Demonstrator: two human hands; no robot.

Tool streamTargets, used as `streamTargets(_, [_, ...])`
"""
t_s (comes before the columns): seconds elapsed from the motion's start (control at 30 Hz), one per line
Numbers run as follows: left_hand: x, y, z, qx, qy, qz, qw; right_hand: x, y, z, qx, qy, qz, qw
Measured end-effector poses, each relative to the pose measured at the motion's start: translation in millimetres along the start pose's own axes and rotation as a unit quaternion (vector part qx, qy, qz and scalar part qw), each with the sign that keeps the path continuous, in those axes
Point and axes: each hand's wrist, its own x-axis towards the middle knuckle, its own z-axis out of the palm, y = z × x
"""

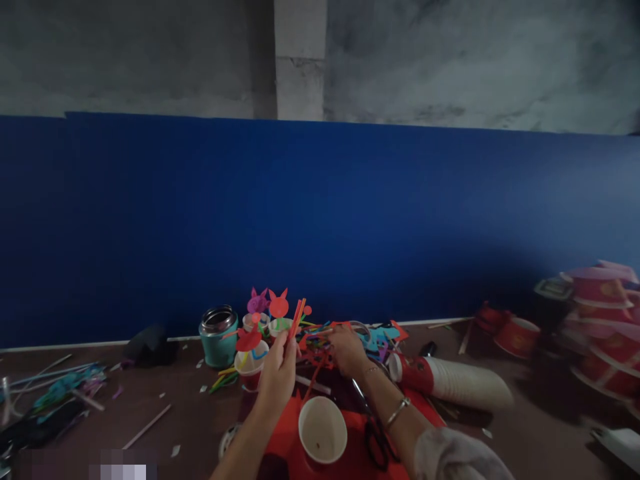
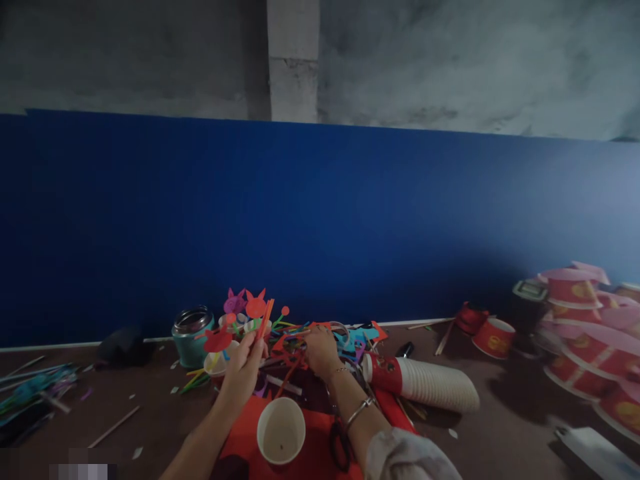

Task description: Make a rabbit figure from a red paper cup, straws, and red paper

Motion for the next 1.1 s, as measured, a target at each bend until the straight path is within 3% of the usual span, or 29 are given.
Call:
streamTargets(0.23, [0.1, 0.7, 1.8, 0.006, 0.025, -0.009, 1.000, 12.9, -7.8, 8.4, -0.088, -0.038, -0.029, 0.995])
streamTargets(0.47, [0.5, 4.4, 3.0, -0.031, 0.027, -0.025, 0.999, 9.3, -5.0, -13.8, -0.124, -0.032, -0.064, 0.990])
streamTargets(0.67, [-0.7, 4.8, 6.3, -0.127, -0.018, -0.137, 0.982, -1.3, -1.8, -47.0, -0.137, -0.005, 0.042, 0.990])
streamTargets(0.8, [-0.1, 6.1, 7.4, -0.170, -0.028, -0.191, 0.966, -11.4, -0.2, -58.0, -0.120, 0.005, 0.129, 0.984])
streamTargets(0.97, [1.1, -1.2, 8.5, -0.155, -0.025, -0.191, 0.969, -24.4, -2.2, -57.4, -0.077, -0.072, 0.164, 0.981])
streamTargets(1.1, [0.0, 0.0, 9.1, -0.143, -0.027, -0.184, 0.972, -37.9, -2.9, -58.9, -0.048, -0.092, 0.153, 0.983])
